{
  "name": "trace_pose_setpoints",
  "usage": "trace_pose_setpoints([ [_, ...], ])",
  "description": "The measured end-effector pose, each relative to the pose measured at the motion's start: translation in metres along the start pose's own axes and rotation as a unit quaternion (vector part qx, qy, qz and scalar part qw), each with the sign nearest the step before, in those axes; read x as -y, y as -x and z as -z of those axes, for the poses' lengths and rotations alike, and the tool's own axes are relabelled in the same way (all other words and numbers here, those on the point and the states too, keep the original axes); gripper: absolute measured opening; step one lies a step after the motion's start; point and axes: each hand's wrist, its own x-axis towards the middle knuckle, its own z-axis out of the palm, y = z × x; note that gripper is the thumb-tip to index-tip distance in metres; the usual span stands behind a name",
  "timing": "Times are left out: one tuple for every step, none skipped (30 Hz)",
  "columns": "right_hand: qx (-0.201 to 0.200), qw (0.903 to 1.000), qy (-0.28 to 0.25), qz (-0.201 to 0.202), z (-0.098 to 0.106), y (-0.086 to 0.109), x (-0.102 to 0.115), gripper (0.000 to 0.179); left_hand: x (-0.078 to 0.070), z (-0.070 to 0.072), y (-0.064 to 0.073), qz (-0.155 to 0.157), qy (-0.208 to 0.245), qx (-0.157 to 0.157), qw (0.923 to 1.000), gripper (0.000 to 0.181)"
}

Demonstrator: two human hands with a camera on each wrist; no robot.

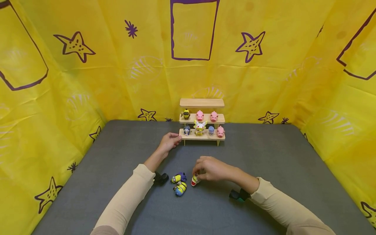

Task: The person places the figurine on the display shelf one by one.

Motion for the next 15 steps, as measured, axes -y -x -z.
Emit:
trace_pose_setpoints([
  [-0.003,1.0,-0.002,-0.001,0.001,0.0,0.001,0.01,0.0,0.0,0.0,0.0,0.001,0.0,1.0,0.034],
  [-0.005,1.0,-0.002,-0.003,0.002,0.0,0.002,0.009,0.0,0.0,0.0,0.0,0.001,-0.001,1.0,0.033],
  [-0.007,1.0,-0.001,-0.003,0.003,0.0,0.001,0.009,0.0,0.0,0.0,0.001,0.0,-0.001,1.0,0.033],
  [-0.01,0.9999,-0.003,-0.003,0.004,0.0,0.001,0.009,0.001,0.0,0.0,0.002,0.0,-0.001,1.0,0.033],
  [-0.012,0.9999,-0.004,-0.004,0.005,-0.001,0.0,0.009,0.001,0.0,0.0,0.002,0.0,-0.001,1.0,0.033],
  [-0.016,0.9999,-0.005,-0.005,0.007,-0.001,0.0,0.009,0.001,0.0,-0.001,0.003,0.001,0.0,1.0,0.033],
  [-0.019,0.9998,-0.006,-0.008,0.009,-0.001,0.0,0.009,0.001,0.0,-0.001,0.003,0.001,0.0,1.0,0.033],
  [-0.023,0.9996,-0.008,-0.011,0.012,-0.001,0.0,0.009,0.001,0.0,-0.001,0.004,0.001,0.001,1.0,0.033],
  [-0.029,0.9995,-0.009,-0.013,0.015,-0.002,0.0,0.009,0.001,0.0,-0.001,0.004,0.0,0.001,1.0,0.033],
  [-0.034,0.9993,-0.008,-0.015,0.018,-0.002,0.0,0.009,0.001,0.0,-0.001,0.004,0.001,0.001,1.0,0.033],
  [-0.038,0.9991,-0.007,-0.018,0.021,-0.003,-0.001,0.009,0.001,0.0,-0.001,0.004,0.003,0.001,1.0,0.033],
  [-0.043,0.9988,-0.005,-0.021,0.024,-0.004,-0.001,0.01,0.001,0.0,-0.001,0.003,0.004,0.002,1.0,0.033],
  [-0.048,0.9986,-0.004,-0.022,0.027,-0.004,-0.001,0.01,0.0,0.0,-0.001,0.003,0.005,0.002,1.0,0.033],
  [-0.052,0.9984,-0.003,-0.023,0.03,-0.005,-0.002,0.01,0.0,0.0,-0.001,0.003,0.005,0.001,1.0,0.033],
  [-0.054,0.9982,0.0,-0.024,0.032,-0.006,-0.003,0.01,0.0,0.0,-0.001,0.004,0.006,0.001,1.0,0.033],
])
